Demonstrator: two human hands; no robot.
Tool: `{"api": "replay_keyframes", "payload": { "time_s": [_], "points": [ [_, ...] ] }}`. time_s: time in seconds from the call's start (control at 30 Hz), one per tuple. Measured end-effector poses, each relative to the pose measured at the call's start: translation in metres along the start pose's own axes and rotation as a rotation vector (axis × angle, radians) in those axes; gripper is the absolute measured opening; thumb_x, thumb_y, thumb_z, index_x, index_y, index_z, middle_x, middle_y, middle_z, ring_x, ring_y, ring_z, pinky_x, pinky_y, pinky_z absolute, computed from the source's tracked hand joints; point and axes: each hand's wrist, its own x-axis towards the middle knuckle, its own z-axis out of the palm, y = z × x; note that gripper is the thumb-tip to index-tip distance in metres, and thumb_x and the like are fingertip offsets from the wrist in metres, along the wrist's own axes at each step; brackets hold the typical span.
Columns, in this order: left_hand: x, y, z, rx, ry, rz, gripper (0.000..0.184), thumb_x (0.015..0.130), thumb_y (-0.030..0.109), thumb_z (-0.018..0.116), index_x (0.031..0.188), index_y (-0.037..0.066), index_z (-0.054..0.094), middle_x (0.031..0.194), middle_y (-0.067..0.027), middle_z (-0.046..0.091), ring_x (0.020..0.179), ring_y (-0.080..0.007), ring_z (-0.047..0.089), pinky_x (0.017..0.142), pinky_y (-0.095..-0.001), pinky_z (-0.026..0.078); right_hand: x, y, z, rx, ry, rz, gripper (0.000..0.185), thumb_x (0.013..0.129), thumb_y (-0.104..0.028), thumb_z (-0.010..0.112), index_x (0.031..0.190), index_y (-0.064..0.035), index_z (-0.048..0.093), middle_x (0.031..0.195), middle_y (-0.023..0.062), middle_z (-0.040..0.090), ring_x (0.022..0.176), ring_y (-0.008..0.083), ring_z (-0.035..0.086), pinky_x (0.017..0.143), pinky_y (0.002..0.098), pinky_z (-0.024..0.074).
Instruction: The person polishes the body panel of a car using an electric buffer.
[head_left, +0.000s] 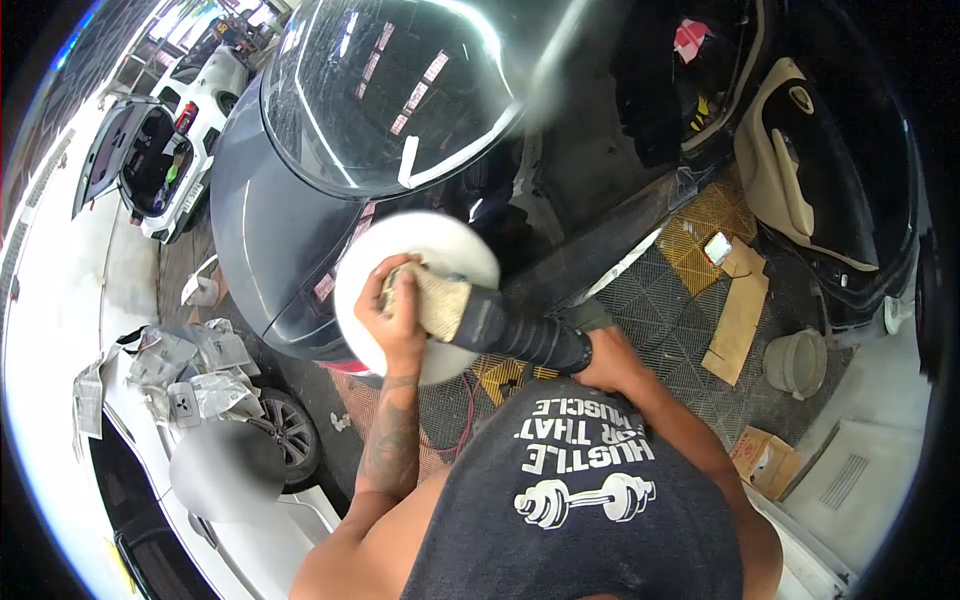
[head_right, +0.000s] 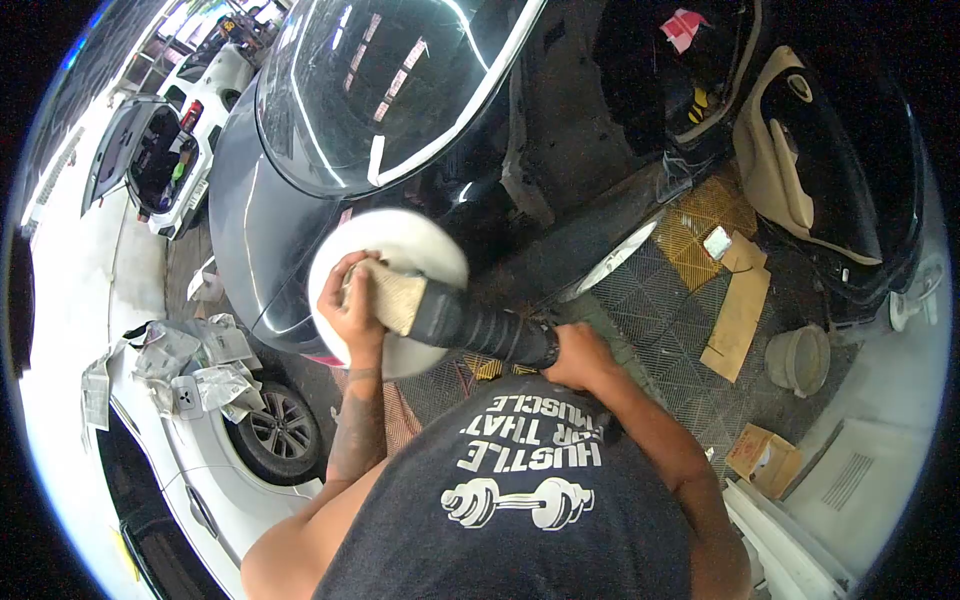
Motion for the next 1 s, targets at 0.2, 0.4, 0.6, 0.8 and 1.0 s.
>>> {"api": "replay_keyframes", "payload": {
  "time_s": [0.2, 0.4, 0.6, 0.8, 1.0],
  "points": [
    [0.019, -0.012, 0.125, 0.084, -0.245, 0.171, 0.019, 0.085, 0.009, 0.066, 0.100, 0.001, 0.073, 0.095, -0.0139, 0.075, 0.090, -0.0206, 0.073, 0.085, -0.0314, 0.054, 0.005, 0.100, -0.006, 0.077, 0.323, 0.092, 0.047, 0.062, -0.024, 0.086, 0.092, 0.0074, 0.069, 0.091, 0.0268, 0.071, 0.083, 0.0404, 0.071, 0.077, 0.0440, 0.0556],
    [0.044, -0.035, 0.281, -0.001, -0.569, 0.359, 0.025, 0.076, 0.023, 0.070, 0.093, 0.006, 0.076, 0.082, -0.0195, 0.073, 0.076, -0.0360, 0.072, 0.076, -0.0401, 0.058, 0.036, 0.167, 0.030, 0.355, 0.541, 0.433, 0.068, 0.065, -0.032, 0.089, 0.111, 0.0089, 0.061, 0.114, 0.0267, 0.065, 0.106, 0.0370, 0.065, 0.093, 0.0448, 0.0507],
    [0.038, -0.031, 0.264, 0.074, -0.610, 0.348, 0.023, 0.075, 0.022, 0.071, 0.089, 0.005, 0.076, 0.079, -0.0197, 0.072, 0.073, -0.0377, 0.071, 0.072, -0.0405, 0.057, 0.045, 0.173, 0.078, 0.596, 0.504, 0.298, 0.067, 0.066, -0.034, 0.089, 0.114, 0.0062, 0.063, 0.113, 0.0266, 0.067, 0.105, 0.0331, 0.066, 0.092, 0.0440, 0.0509],
    [0.021, -0.018, 0.148, 0.188, -0.559, 0.219, 0.024, 0.082, 0.016, 0.067, 0.100, 0.003, 0.074, 0.095, -0.0152, 0.076, 0.090, -0.0246, 0.074, 0.084, -0.0353, 0.056, 0.042, 0.143, 0.111, 0.275, 0.219, 0.317, 0.077, 0.059, -0.045, 0.090, 0.111, 0.0052, 0.066, 0.111, 0.0307, 0.067, 0.105, 0.0360, 0.067, 0.087, 0.0453, 0.0532],
    [-0.017, -0.015, 0.027, 0.322, -0.358, 0.192, 0.024, 0.085, 0.013, 0.064, 0.102, -0.002, 0.071, 0.100, -0.0170, 0.075, 0.097, -0.0256, 0.071, 0.090, -0.0353, 0.053, 0.048, 0.123, 0.167, 0.135, 0.166, 0.023, 0.082, 0.054, -0.050, 0.091, 0.112, 0.0028, 0.067, 0.100, 0.0258, 0.070, 0.097, 0.0399, 0.069, 0.089, 0.0465, 0.0531]
  ]
}}
